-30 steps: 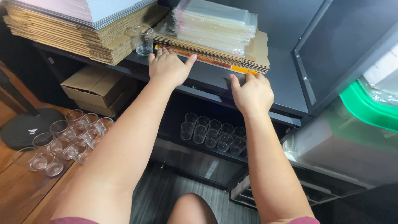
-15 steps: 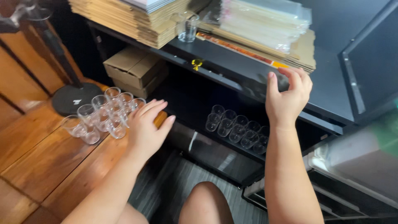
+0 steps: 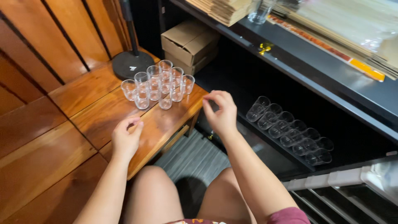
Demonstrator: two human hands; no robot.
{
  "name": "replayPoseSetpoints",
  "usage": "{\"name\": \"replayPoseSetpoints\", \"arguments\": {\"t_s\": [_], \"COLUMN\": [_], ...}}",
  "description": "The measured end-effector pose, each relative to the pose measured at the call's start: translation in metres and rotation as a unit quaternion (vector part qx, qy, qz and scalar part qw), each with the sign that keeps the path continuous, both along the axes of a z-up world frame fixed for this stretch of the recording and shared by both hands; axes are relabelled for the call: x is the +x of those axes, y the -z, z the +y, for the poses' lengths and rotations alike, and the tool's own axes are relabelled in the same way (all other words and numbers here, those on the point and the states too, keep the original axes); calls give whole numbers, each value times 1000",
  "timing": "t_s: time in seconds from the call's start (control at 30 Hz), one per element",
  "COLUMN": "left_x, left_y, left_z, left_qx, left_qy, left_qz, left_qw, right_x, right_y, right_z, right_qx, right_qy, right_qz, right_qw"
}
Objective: The person opens a cardboard box containing small clear glasses and removes them one by one. They place the glasses on a wooden bench and then transfer them to a shelf in a cabinet.
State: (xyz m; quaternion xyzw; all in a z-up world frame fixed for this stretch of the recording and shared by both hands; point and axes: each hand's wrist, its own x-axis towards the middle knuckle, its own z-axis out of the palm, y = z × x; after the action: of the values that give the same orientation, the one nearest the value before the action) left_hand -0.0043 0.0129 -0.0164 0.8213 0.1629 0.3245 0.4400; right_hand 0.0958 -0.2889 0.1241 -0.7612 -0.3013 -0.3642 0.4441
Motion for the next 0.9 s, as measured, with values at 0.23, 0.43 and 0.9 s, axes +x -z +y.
{"name": "replayPoseSetpoints", "arguments": {"t_s": [0.23,0.43,0.9], "left_x": [22,66,86], "left_y": [25,38,4], "left_z": [12,-19,-48], "left_qx": [-20,-12,-71], "left_qy": [2,75,100], "left_qz": [-48,-73,-80], "left_qw": [999,994,989], "right_x": [-7,8,16], "right_y": [77,121,114], "right_z": [61,106,128], "right_qx": [-49,85,139], "right_qy": [-47,-51,-81], "right_qz": [167,413,437], "right_qw": [984,905,885]}}
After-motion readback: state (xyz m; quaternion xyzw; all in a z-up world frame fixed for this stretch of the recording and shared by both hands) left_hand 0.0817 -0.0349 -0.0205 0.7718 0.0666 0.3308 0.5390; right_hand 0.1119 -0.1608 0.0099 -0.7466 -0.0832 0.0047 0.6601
